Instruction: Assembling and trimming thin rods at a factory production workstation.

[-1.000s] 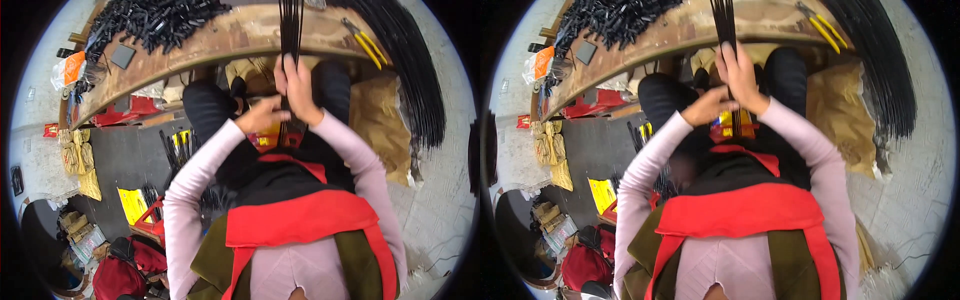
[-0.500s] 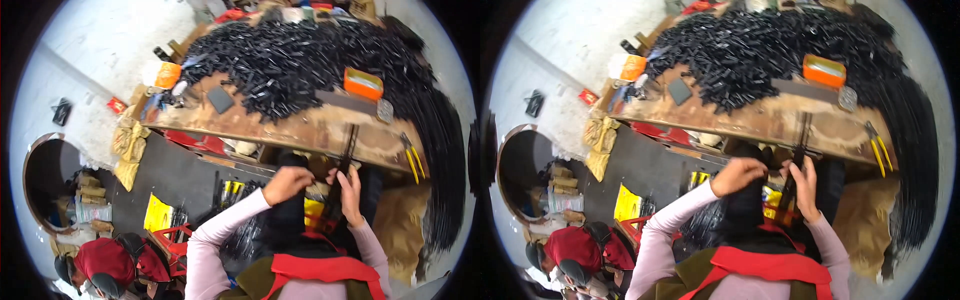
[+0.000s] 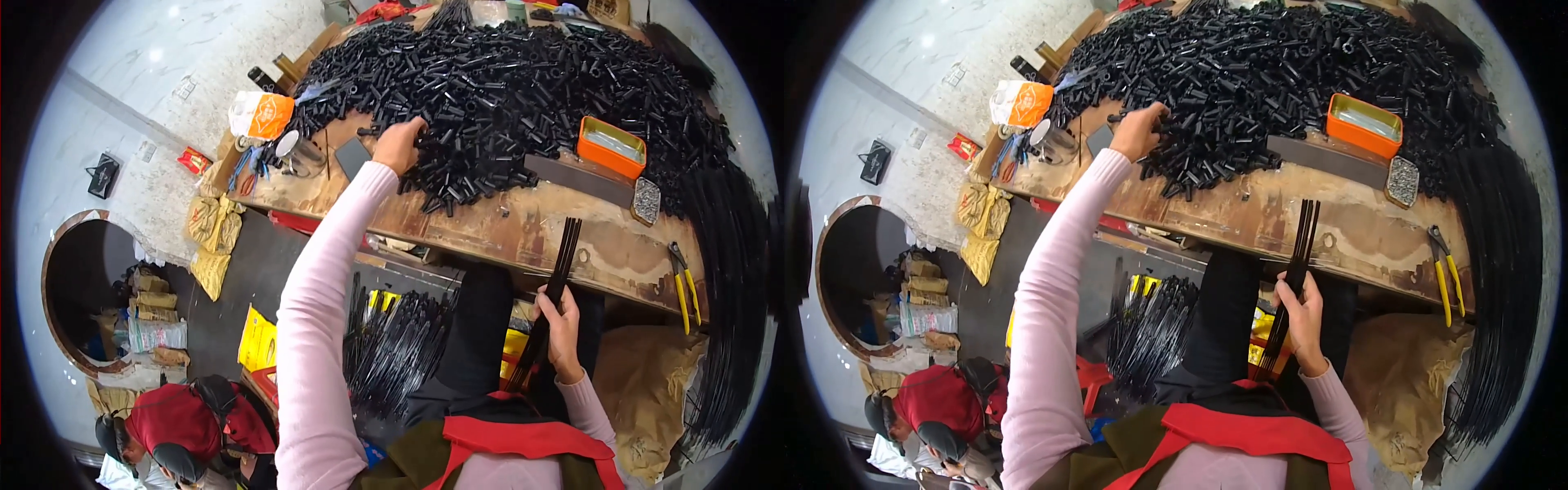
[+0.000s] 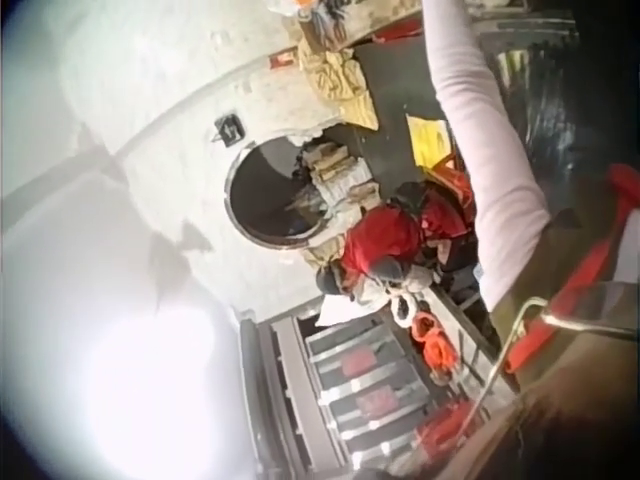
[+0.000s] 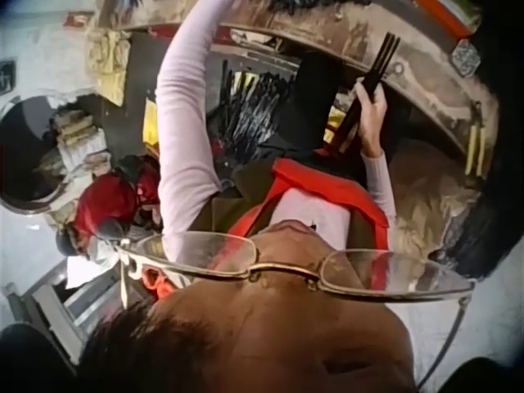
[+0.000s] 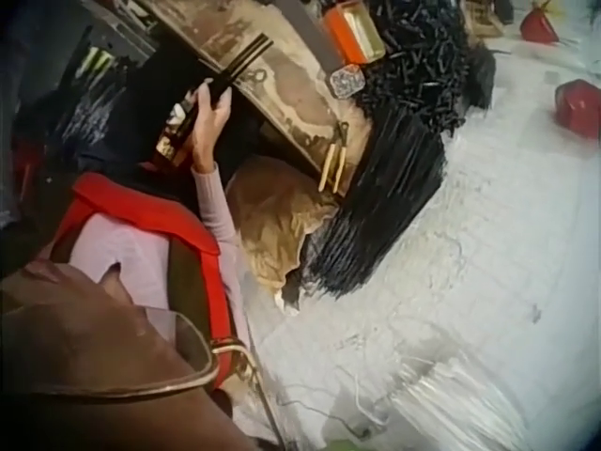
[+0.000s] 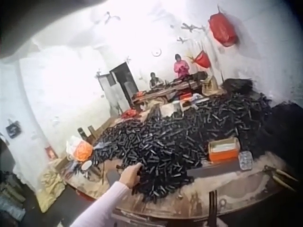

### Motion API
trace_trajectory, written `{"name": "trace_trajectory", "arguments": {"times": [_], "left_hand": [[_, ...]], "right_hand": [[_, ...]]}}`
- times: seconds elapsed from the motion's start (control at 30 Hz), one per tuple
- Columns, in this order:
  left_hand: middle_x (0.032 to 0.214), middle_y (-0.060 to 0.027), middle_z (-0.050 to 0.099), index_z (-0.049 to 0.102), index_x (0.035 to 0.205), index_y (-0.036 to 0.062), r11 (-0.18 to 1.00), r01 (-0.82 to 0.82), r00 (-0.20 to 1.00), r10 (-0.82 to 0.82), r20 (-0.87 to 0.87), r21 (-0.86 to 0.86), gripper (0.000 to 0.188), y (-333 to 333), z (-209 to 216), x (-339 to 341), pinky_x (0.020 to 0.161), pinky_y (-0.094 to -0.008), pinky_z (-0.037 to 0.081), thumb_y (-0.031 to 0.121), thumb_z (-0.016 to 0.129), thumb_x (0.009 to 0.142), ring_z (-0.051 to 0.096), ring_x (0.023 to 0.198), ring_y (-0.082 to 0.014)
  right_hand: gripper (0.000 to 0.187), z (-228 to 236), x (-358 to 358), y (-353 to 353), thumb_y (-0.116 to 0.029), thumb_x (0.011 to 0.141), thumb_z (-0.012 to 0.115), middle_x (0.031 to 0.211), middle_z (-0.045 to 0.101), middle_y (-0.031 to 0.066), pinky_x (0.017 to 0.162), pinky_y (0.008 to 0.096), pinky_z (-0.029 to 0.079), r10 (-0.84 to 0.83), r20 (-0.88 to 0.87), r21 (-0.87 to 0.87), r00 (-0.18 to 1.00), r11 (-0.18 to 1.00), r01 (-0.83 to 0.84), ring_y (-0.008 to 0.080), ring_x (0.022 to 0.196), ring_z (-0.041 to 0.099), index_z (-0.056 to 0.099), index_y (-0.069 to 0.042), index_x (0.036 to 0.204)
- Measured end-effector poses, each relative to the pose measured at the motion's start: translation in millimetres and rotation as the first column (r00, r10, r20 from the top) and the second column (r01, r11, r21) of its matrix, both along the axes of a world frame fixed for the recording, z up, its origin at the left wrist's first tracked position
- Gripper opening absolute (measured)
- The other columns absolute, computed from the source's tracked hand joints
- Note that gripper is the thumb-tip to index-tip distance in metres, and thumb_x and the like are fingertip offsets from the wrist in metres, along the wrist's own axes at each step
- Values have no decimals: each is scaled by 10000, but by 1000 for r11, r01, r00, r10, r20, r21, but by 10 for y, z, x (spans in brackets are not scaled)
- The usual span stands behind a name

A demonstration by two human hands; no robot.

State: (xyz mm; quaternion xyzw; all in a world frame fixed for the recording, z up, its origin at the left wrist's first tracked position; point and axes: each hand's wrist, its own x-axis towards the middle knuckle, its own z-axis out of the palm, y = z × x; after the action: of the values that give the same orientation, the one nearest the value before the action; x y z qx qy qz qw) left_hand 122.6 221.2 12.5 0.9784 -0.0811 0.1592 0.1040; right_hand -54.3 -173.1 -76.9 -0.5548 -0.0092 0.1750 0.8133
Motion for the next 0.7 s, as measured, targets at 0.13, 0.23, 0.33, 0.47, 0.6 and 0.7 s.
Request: {"name": "trace_trajectory", "arguments": {"times": [0.13,0.23,0.33,0.47,0.6,0.7], "left_hand": [[821,-149,629,568,969,-6,934,-213,958,257,126,-288,184,136,249,-286,677,-374,486,65,604,802,622,729,-270],[804,-29,596,592,965,40,550,-306,952,188,-242,-777,151,203,-70,-753,664,-306,481,104,647,839,580,734,-118],[809,-9,597,648,1055,29,727,-280,957,266,-119,-626,310,-68,-491,-1111,709,-275,476,158,755,794,567,773,-96],[804,-45,614,713,1040,45,819,-279,936,349,50,-501,331,-211,-484,-1018,717,-291,472,205,802,764,589,777,-130],[834,-81,640,746,965,50,750,-298,884,451,126,-591,244,-300,-381,-1037,717,-314,480,189,794,770,604,759,-178],[898,-39,651,729,936,46,714,-8,913,291,286,-700,178,-851,-263,-1274,727,-276,485,71,766,765,608,819,-158]], "right_hand": [[117,-30,37,0,-90,939,592,734,530,-4,652,225,414,-7,21,-34,1000,999,7,84,678,525,557,-43,1040],[113,-44,25,-40,-84,942,586,735,529,-2,660,233,420,-5,17,-20,1000,1000,6,88,680,521,559,-38,1042],[108,-28,15,-27,-93,945,585,753,535,2,667,240,419,-11,0,-15,1000,1000,11,92,687,518,563,-35,1032],[110,19,16,-8,-96,944,586,759,535,1,665,233,411,-5,50,-63,999,998,8,88,690,517,563,-37,1034],[112,81,-35,-28,-86,939,588,760,538,0,666,227,406,-27,100,-45,995,998,32,86,695,518,562,-38,1037],[139,50,-91,-41,-132,963,566,782,557,13,687,231,422,-21,108,-86,994,996,31,92,722,535,558,-32,1058]]}}
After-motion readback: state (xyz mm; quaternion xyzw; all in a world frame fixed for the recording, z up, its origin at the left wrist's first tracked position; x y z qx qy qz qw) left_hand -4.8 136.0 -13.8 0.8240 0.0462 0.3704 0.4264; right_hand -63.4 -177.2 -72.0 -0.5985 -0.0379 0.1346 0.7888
